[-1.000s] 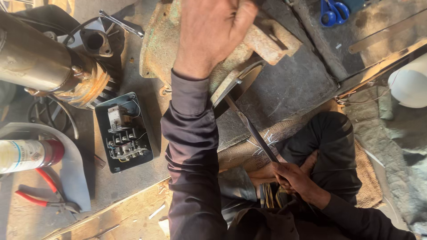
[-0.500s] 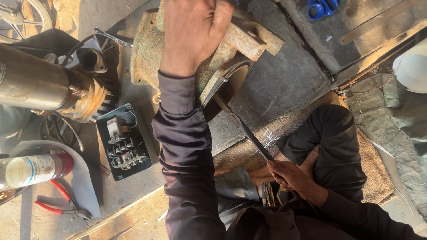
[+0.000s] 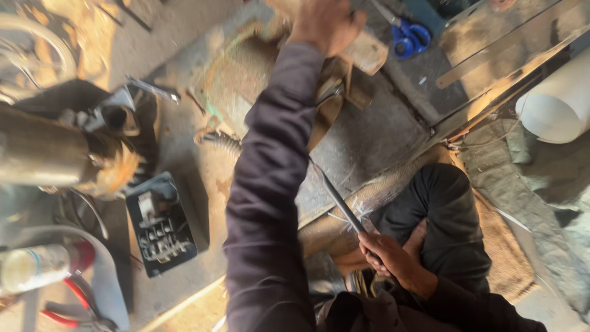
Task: The person sits cross-legged on the floor and uses a long file to file the inner surface of an electric motor housing on a low workbench, repeatedly pushing and pulling the file with both hands and repositioning it between strokes.
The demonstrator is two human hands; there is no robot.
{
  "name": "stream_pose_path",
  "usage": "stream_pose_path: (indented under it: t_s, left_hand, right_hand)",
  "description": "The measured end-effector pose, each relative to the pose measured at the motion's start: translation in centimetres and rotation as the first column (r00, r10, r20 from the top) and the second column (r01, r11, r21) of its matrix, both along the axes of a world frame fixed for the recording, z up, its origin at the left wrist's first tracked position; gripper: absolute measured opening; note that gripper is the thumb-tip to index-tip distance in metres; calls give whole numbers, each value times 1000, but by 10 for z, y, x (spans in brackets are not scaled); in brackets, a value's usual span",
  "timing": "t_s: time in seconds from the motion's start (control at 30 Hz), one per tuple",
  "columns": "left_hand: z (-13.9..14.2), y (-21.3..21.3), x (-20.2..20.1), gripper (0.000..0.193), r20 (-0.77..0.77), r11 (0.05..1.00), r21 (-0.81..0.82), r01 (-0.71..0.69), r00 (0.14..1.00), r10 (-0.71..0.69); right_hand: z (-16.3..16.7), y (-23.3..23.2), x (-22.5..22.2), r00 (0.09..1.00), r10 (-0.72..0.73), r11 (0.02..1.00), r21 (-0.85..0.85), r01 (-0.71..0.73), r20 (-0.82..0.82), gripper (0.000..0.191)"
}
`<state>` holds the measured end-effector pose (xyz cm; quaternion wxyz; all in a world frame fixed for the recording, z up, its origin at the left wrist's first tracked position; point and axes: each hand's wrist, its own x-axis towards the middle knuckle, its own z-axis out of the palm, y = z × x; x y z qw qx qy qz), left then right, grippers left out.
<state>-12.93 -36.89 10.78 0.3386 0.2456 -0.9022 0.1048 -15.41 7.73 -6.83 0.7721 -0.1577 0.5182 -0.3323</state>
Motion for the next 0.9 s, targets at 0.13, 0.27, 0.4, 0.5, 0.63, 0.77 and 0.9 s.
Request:
stream_pose_path:
  t_s: [0.13,0.27,0.4,0.5,0.63,0.77,0.9]
  left_hand:
    - [14,7,8,52,184,994,80,-69,981,54]
    - [27,14,9,50,200,986,133,-97,977,69]
    - [26,13,3,51,198,981,167,-101,978,67]
    - [22,12,6,50,269,962,222,-157,959,95]
    - [23,15,20,49,188,978,186,-94,980,59]
    - [36,29,35,45,183,984,175,-45,983,12]
    - [43,36,32,48,280,990,132,-42,960,4]
  right_hand:
    - [-1,-6,-1,1000,20,1000,7,-20,20,42]
    - [-4,-8,-4,993,95,994,-51,-92,65,46]
    - [-8,5,-17,977,164,982,-113,-149,139,47]
    - [-13,25,-27,983,133,991,-44,-129,129,46]
    - [-22,46,-31,990,103,995,-20,-102,91,47]
    - [-28,57,-33,990,122,993,-12,-121,73,48]
    - [-23,59,-37,989,136,990,14,-137,54,49]
